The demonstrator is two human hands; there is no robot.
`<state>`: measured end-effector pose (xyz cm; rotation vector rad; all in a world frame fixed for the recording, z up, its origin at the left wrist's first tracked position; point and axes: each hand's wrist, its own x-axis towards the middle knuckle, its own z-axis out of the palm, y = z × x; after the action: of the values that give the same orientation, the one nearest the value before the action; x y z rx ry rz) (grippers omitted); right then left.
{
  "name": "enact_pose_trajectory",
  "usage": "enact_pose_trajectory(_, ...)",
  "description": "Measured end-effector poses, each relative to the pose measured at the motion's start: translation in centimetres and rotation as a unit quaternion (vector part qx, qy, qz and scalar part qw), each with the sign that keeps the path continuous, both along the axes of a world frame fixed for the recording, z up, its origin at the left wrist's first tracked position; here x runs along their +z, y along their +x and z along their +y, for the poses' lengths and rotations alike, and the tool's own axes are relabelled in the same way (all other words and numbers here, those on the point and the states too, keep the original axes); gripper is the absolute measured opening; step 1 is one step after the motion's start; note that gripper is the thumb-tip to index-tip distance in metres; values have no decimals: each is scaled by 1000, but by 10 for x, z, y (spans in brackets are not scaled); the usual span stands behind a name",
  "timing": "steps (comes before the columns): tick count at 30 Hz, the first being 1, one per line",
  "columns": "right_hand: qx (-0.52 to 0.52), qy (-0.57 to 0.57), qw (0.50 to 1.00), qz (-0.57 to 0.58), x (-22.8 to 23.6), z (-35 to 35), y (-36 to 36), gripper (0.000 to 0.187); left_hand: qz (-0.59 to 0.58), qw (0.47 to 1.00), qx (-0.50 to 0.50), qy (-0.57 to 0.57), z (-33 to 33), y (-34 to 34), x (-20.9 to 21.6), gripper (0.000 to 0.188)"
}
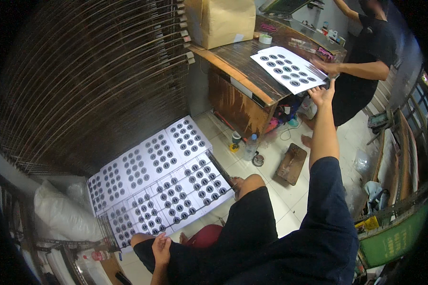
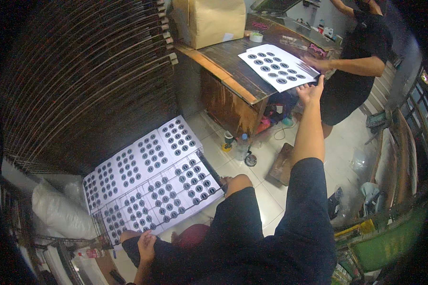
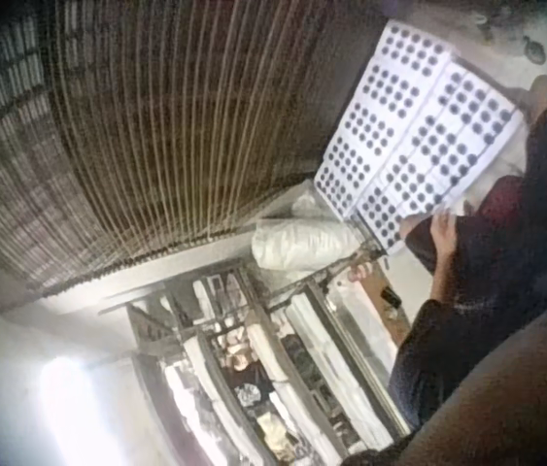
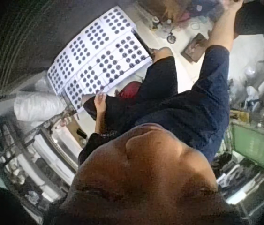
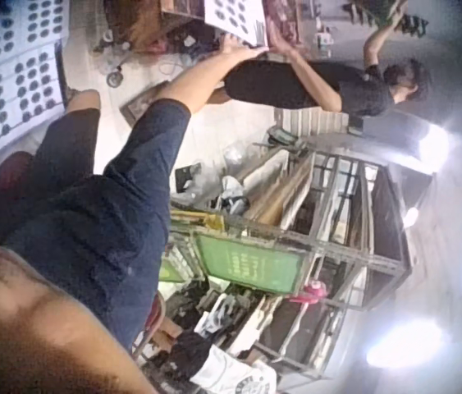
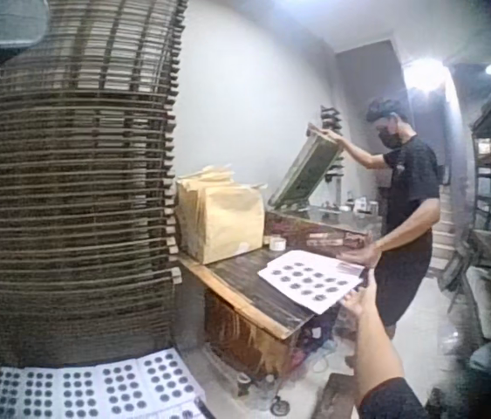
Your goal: The person repeatedly picks up sheets of circular stickers from a drying rack and places them onto a nearby table. The task involves handling multiple sticker sheets in a repetitive manner.
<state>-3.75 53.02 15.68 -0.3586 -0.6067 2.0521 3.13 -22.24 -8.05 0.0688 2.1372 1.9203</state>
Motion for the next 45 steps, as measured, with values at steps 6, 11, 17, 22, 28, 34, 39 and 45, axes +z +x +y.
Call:
enact_pose_trajectory(6, 65, 108, 973, -191, -16, 7, -19, 43, 15, 999, 31, -6, 10, -1, -10, 34)
enact_pose_trajectory(11, 8, 243, 922, -302, -15, -47, -28, 34, 13, 999, 20, -26, 21, -5, -5, 36)
enact_pose_trajectory(17, 14, 275, 948, -157, -41, -176, 2, 35, 56, 996, -22, -66, 42, -14, 1, 38)
enact_pose_trajectory(22, 65, 197, 966, -152, -99, -369, 38, 41, 41, 994, -82, 58, 116, -24, 53, 57)
enact_pose_trajectory(28, 197, 301, 914, -189, -159, -509, 65, 38, 9, 949, -1, 315, 156, -25, 98, 49)
enact_pose_trajectory(34, 317, 448, 816, -182, -181, -562, 63, 48, 63, 935, 165, 307, 103, -31, 75, 28)
enact_pose_trajectory(39, 279, 809, 485, -181, -198, -498, 50, 54, -17, 900, 321, 293, -23, -73, 35, 21)
enact_pose_trajectory(45, 157, 671, 489, -534, -229, -333, 110, 48, 77, 834, 497, 228, -205, -143, -40, 31)
